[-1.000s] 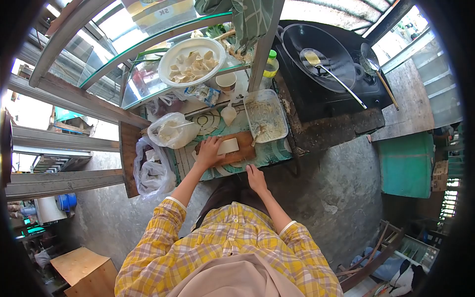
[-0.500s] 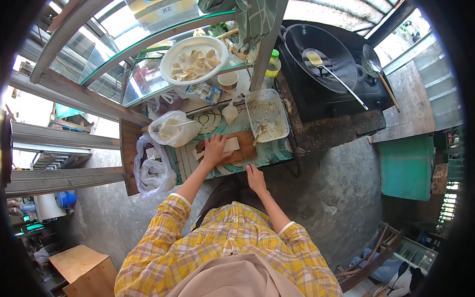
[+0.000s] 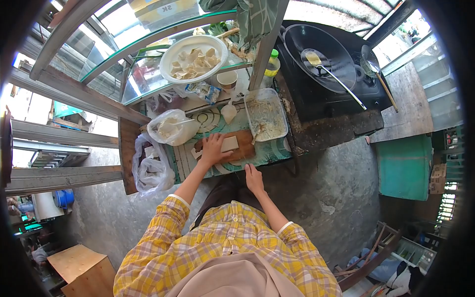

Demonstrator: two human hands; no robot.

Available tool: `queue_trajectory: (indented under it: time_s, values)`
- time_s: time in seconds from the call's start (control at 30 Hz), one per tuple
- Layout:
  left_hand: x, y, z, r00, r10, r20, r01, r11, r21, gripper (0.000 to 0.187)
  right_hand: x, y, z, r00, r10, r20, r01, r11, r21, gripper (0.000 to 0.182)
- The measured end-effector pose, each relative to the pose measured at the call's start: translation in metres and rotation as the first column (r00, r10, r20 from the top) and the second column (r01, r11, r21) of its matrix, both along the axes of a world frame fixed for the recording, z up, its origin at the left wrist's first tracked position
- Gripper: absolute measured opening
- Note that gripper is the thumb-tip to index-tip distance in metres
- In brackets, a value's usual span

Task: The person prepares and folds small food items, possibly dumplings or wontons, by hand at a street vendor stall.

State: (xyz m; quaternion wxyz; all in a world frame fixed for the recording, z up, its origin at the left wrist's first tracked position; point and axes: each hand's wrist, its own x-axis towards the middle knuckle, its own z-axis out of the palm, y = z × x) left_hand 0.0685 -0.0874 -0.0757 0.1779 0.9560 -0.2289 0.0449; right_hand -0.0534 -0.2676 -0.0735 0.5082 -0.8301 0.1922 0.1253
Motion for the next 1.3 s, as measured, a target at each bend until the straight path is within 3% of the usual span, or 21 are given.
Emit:
queue_trajectory:
  time_s: [0.2,0.4,0.6,0.9,1.3]
  values:
    - [-0.013,0.042,0.007,0.987,0.099,-0.125,-0.101,0.995,-0.006,0.073,-0.008,0.018,-0.006,1.0,-0.017,0.012,0.016,0.997,0.081,0.04]
    - [-0.014,0.048,0.004,0.992,0.076,-0.098,-0.078,0.997,-0.012,0.067,-0.011,0.044,-0.028,0.996,-0.066,-0.052,0.077,0.969,0.235,0.039]
    - [-0.014,0.046,0.004,0.992,0.088,-0.093,-0.09,0.996,-0.021,0.063,-0.003,0.053,-0.023,0.998,0.022,0.052,-0.023,1.0,0.021,0.045]
    - [-0.013,0.047,0.003,0.986,0.085,-0.141,-0.087,0.996,-0.012,0.058,-0.004,0.054,-0.029,0.999,0.03,0.026,-0.029,0.999,-0.021,0.046]
    - [-0.012,0.048,0.001,0.994,0.079,-0.082,-0.08,0.997,-0.021,0.058,-0.005,0.056,-0.035,0.998,0.042,0.036,-0.039,0.995,-0.089,0.048]
